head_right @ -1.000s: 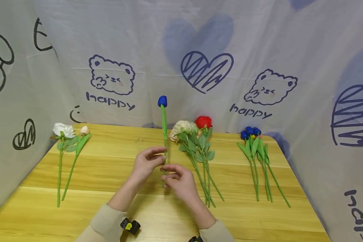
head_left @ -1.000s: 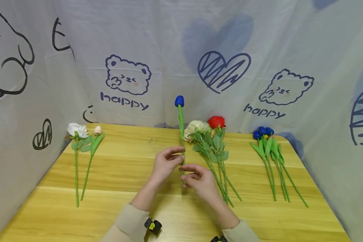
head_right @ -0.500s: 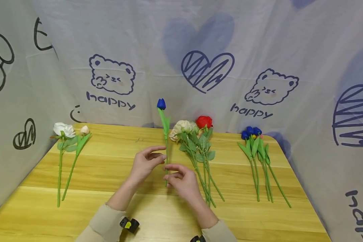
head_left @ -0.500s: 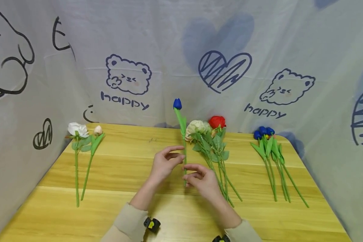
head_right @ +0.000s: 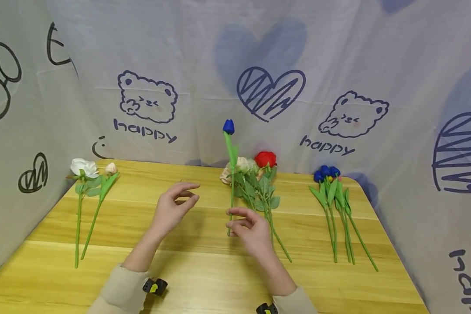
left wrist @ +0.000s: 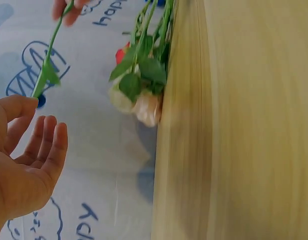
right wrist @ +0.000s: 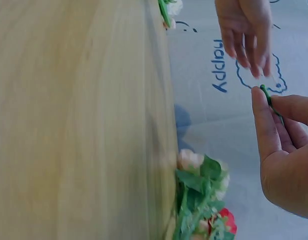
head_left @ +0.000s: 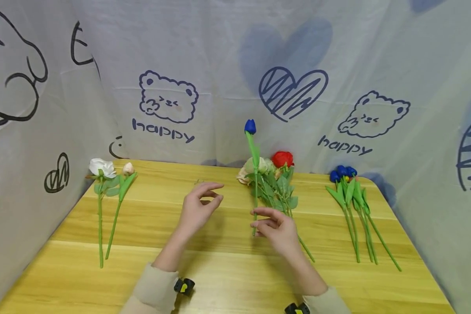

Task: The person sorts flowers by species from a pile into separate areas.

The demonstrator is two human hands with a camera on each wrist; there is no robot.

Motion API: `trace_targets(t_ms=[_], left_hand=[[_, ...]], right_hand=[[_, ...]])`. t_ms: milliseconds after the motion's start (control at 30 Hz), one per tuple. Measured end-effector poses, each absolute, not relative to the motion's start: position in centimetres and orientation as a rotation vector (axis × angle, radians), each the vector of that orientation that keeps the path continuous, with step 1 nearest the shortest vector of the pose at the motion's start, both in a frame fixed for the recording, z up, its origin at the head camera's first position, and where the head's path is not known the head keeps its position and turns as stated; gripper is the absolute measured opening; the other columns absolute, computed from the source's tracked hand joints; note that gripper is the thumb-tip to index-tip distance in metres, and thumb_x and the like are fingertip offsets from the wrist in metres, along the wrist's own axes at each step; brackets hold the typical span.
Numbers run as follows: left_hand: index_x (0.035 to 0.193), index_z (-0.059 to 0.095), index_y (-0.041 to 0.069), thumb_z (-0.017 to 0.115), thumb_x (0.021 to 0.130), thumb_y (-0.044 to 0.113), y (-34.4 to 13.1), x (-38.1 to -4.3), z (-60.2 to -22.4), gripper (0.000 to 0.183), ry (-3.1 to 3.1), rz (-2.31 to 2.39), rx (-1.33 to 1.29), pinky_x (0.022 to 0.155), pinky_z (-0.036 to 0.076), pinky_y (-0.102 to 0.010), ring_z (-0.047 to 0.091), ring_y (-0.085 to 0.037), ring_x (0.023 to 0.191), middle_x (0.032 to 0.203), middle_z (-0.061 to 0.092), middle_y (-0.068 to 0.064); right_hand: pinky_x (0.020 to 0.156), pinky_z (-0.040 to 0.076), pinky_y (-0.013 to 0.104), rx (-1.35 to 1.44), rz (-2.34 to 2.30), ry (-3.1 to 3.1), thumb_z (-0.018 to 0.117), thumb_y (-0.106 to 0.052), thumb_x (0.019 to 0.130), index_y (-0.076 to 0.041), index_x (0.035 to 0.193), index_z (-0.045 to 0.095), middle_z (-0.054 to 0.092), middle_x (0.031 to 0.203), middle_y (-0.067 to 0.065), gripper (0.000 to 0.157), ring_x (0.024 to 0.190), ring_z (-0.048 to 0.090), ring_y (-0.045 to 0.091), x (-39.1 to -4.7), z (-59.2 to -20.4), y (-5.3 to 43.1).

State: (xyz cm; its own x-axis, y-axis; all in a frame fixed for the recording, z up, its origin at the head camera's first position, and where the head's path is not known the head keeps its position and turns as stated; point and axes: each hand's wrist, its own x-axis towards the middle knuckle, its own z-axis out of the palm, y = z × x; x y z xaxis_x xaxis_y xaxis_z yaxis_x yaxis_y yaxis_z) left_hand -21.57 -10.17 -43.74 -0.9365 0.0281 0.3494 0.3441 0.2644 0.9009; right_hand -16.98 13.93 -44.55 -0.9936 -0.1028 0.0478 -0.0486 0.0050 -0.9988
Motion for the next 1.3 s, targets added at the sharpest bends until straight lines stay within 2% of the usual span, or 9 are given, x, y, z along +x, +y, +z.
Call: trace_targets(t_ms=[133,400,633,833,1033,1167,1233,1300], left_hand=[[0.129,0.073,0.01,0.071,0.099,0.008,-12.2,-21.3,-43.6,0.03,-2.318,-1.673,-0.311,0.088,0.058,-0.044,0.067,-0.026,0.108,0.133,0.065,-0.008],[0.129,0.073,0.009,0.07,0.1,0.008,-16.9,-21.2,-43.4,0.029,-2.392,-1.49,-0.206,0.077,0.054,-0.021,0.065,-0.022,0.099,0.125,0.069,-0.009],[0.129,0.073,0.009,0.068,0.101,0.01,-21.2,-20.6,-43.7,0.029,-2.457,-1.317,-0.154,0.073,0.053,-0.017,0.063,-0.017,0.096,0.122,0.068,-0.01],[0.131,0.071,0.009,0.067,0.102,0.013,-25.3,-19.9,-43.8,0.03,-2.527,-1.2,-0.127,0.072,0.053,-0.016,0.061,-0.011,0.095,0.125,0.067,-0.012],[0.135,0.069,0.006,0.065,0.103,0.015,-29.0,-19.3,-44.1,0.033,-2.605,-1.107,-0.117,0.066,0.052,-0.022,0.061,-0.023,0.099,0.127,0.065,-0.017],[0.136,0.067,0.003,0.064,0.104,0.015,-31.3,-19.0,-44.6,0.034,-2.667,-1.075,-0.1,0.06,0.05,-0.027,0.061,-0.034,0.105,0.132,0.062,-0.02],[0.136,0.066,0.002,0.063,0.105,0.016,-32.2,-18.9,-44.8,0.034,-2.703,-1.072,-0.092,0.06,0.051,-0.027,0.061,-0.039,0.108,0.135,0.06,-0.022],[0.136,0.066,0.001,0.063,0.105,0.015,-33.1,-18.8,-45.0,0.035,-2.744,-1.073,-0.091,0.062,0.051,-0.028,0.061,-0.042,0.11,0.136,0.058,-0.024]], right_hand=[[0.079,0.063,0.033,-0.12,-2.179,2.219,0.068,0.007,0.096,0.001,0.128,0.069,0.069,0.13,0.017,0.033,0.096,0.073,0.016,-16.7,-44.0,15.2],[0.082,0.063,0.035,-0.065,-2.137,2.316,0.069,0.002,0.098,-0.001,0.132,0.067,0.068,0.131,0.016,0.034,0.099,0.073,0.016,-16.0,-43.7,18.6],[0.083,0.063,0.036,0.027,-2.079,2.404,0.069,0.0,0.099,0.002,0.136,0.063,0.073,0.125,0.002,0.037,0.101,0.073,0.014,-15.4,-44.3,22.4],[0.081,0.062,0.03,0.115,-2.039,2.483,0.069,-0.003,0.1,0.002,0.137,0.062,0.073,0.122,-0.007,0.038,0.098,0.072,0.007,-15.1,-45.0,26.5],[0.079,0.062,0.026,0.206,-2.076,2.46,0.071,-0.005,0.099,0.003,0.138,0.061,0.073,0.116,-0.016,0.041,0.094,0.072,0.004,-15.0,-45.7,30.7],[0.078,0.062,0.026,0.294,-2.077,2.428,0.073,-0.006,0.097,-0.003,0.135,0.066,0.073,0.111,-0.02,0.038,0.092,0.073,0.004,-15.0,-46.0,33.2],[0.078,0.062,0.027,0.35,-2.018,2.436,0.074,-0.007,0.097,-0.007,0.133,0.069,0.072,0.108,-0.023,0.037,0.092,0.073,0.004,-15.0,-46.1,34.4],[0.08,0.062,0.029,0.381,-1.932,2.453,0.073,-0.008,0.097,-0.006,0.136,0.067,0.071,0.108,-0.023,0.039,0.092,0.072,0.004,-15.0,-46.2,35.3]])
